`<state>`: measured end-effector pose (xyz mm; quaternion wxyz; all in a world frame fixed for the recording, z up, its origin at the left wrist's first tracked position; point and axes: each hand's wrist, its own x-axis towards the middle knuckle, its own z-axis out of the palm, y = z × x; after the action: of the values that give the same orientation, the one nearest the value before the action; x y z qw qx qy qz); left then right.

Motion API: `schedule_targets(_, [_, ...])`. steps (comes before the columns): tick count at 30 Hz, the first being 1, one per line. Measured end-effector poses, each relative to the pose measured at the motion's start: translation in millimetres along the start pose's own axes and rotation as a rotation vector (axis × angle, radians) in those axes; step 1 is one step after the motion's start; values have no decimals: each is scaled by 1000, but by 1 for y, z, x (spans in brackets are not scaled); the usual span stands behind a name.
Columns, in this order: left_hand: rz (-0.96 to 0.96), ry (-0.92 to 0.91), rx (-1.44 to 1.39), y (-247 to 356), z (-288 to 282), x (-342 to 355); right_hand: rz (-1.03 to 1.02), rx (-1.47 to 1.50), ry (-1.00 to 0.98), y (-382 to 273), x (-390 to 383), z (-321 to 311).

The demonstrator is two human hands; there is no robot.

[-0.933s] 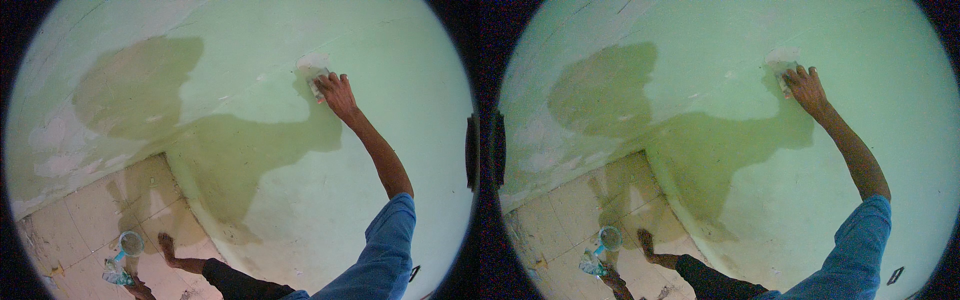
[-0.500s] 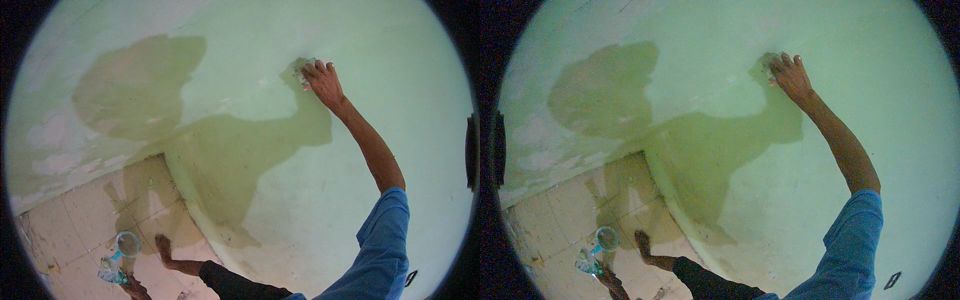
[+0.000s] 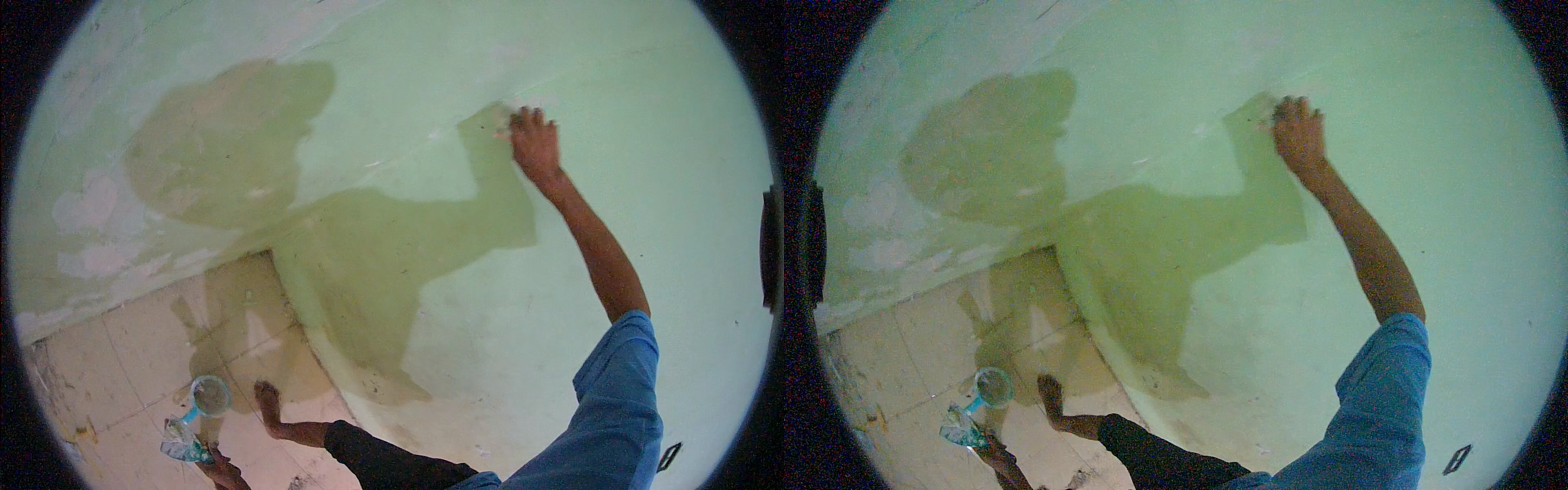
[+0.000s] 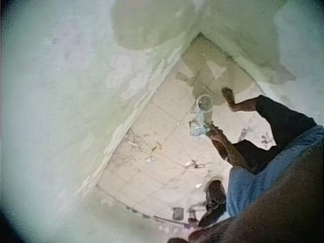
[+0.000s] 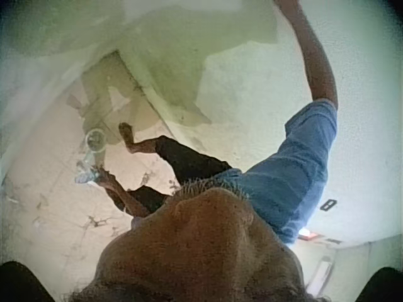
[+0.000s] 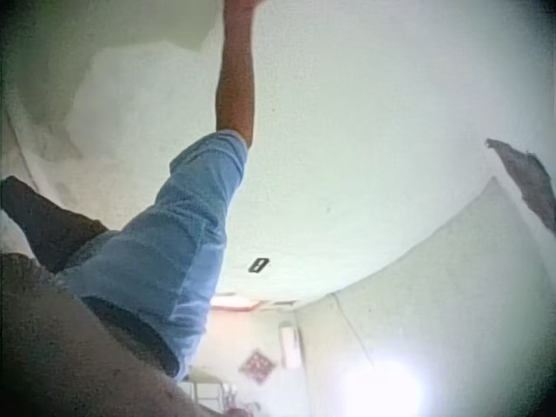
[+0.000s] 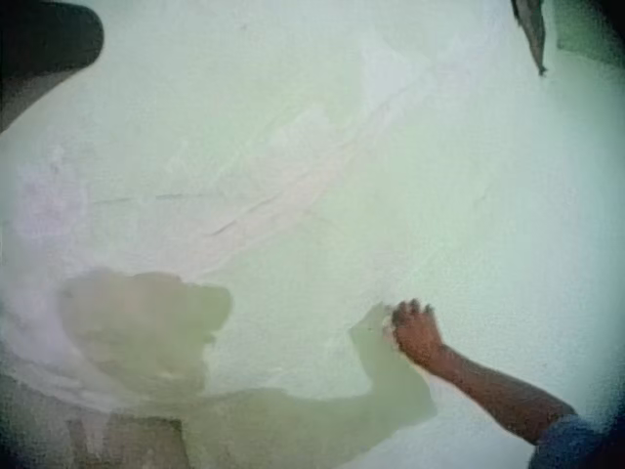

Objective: The person patches a wall by applying white putty to cracks and holes using a putty knife and a metal scraper.

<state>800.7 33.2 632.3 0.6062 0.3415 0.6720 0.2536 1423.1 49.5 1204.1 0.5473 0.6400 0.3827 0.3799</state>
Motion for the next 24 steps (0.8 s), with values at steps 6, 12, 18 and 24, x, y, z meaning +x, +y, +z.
schedule_targets(6, [-26, 61, 49, 14, 4, -12, -338, 142, -247, -34, -19, -4])
schedule_targets(12, [-1, 18, 31, 0, 4, -1, -323, 128, 186, -26, -1, 31])
schedule_targets(18, [75, 53, -31, -10, 5, 0, -396, 44, -266, -22, -46, 16])
schedule_targets(24, [98, 94, -95, -12, 7, -1, 254, -17, 55, 27, -11, 7])
